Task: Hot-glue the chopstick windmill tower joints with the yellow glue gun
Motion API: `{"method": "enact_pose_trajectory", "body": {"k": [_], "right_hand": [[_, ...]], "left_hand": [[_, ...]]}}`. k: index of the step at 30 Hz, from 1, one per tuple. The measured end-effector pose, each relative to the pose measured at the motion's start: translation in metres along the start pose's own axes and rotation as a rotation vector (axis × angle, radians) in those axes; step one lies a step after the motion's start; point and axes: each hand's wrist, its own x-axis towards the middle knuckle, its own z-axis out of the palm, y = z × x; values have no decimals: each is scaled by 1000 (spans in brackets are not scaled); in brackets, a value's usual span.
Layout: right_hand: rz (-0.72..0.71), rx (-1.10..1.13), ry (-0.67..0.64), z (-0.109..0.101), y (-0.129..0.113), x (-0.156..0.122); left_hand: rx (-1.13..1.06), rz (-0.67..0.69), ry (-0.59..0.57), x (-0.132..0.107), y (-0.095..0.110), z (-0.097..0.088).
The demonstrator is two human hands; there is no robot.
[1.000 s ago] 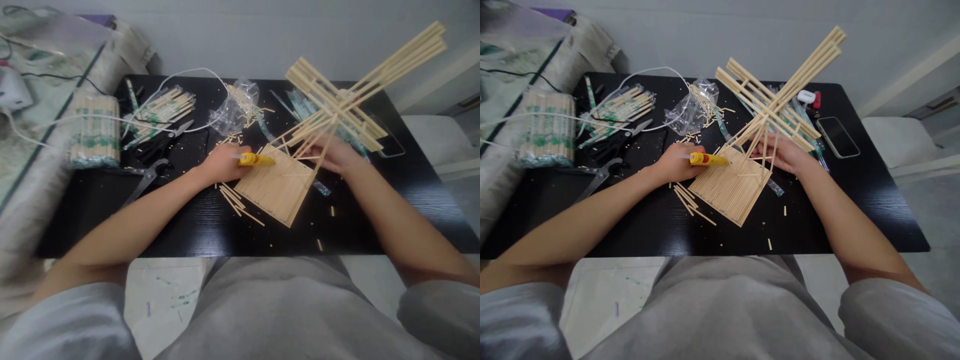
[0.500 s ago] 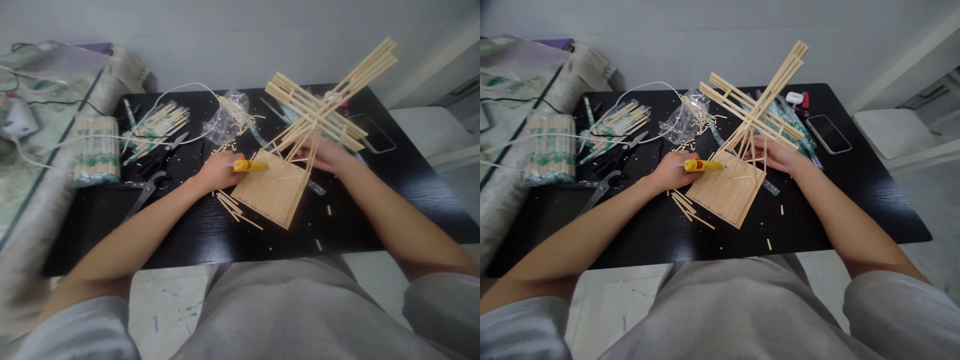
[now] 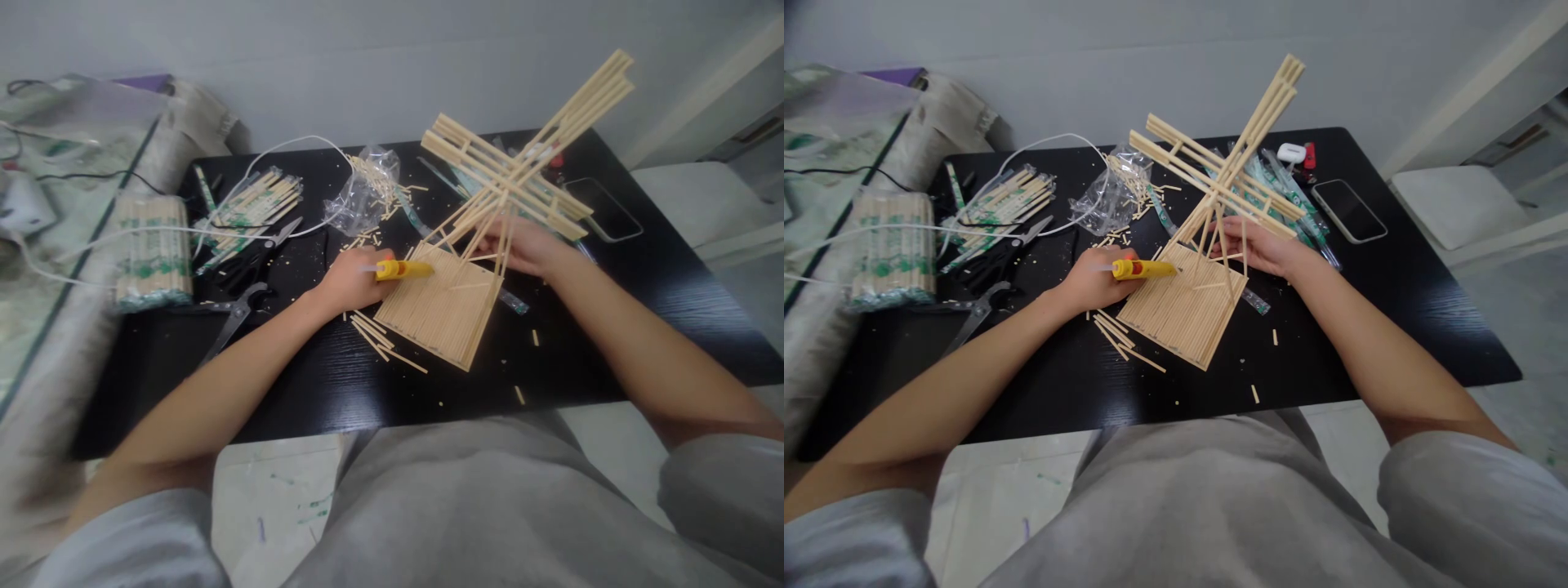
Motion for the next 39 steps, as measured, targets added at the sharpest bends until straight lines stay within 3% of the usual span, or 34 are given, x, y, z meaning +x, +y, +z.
{"method": "enact_pose_trajectory", "body": {"k": [13,27,39], "right_hand": [[-62,-27,-30,-9,5,10],[-39,-34,11,-11,6,10],[-2,33,-69,-11,5,7]], "left_hand": [[-19,13,38,0,-2,4],[-23,19,39,-1,-5,7],[-13,27,55,-1,-5,8]]}}
